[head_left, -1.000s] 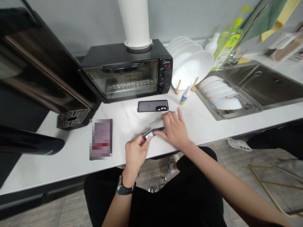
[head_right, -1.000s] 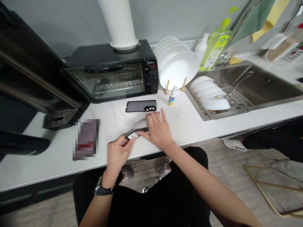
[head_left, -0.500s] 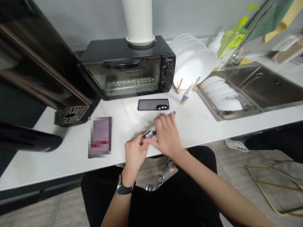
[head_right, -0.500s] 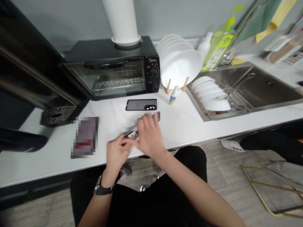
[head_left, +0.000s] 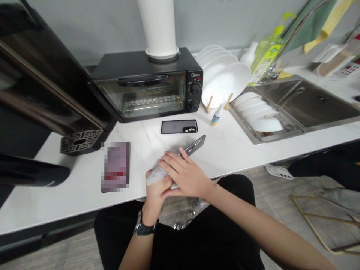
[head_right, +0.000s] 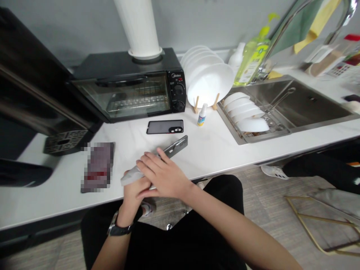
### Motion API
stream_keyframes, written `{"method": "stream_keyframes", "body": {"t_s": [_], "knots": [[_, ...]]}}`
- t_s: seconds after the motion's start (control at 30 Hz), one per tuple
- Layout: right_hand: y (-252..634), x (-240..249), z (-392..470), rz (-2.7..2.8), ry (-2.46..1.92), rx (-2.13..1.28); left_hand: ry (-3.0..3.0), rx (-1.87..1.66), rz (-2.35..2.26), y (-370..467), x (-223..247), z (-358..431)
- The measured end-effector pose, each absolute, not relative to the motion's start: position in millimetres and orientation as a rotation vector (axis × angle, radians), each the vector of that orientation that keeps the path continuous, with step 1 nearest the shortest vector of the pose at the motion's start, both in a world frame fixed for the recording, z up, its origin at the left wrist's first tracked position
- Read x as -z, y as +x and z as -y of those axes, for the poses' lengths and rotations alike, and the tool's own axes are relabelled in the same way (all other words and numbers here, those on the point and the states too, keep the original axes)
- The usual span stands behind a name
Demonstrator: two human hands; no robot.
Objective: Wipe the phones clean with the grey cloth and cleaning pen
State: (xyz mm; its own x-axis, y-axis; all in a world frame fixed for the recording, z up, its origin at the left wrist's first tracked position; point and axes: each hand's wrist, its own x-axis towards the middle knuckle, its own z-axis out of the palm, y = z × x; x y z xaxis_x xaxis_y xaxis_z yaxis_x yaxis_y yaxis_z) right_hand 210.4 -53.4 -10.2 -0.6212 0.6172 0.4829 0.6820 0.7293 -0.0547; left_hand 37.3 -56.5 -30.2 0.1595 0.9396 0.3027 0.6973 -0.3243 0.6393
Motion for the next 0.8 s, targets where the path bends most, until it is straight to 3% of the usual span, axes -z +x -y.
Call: {"method": "stream_keyframes", "body": {"t_s": [0.2, 0.4, 0.63, 0.8], "knots": [[228.2, 10.4, 40.6, 2.023, -1.591, 0.203, 1.913, -0.971, -1.605, 39.8, 25.8, 60.0], [225.4, 11.9, 44.0, 2.517, -0.898, 0.183, 2.05, -0.956, -1.536, 35.3, 29.4, 57.7], [254.3, 12.0, 31.7, 1.979, -1.666, 0.253, 1.874, -0.975, -1.564, 42.8, 27.4, 58.8], [220.5, 8.7, 54.3, 2.415, -1.086, 0.097, 1.998, -0.928, -1.608, 39.5, 28.2, 56.2]]}}
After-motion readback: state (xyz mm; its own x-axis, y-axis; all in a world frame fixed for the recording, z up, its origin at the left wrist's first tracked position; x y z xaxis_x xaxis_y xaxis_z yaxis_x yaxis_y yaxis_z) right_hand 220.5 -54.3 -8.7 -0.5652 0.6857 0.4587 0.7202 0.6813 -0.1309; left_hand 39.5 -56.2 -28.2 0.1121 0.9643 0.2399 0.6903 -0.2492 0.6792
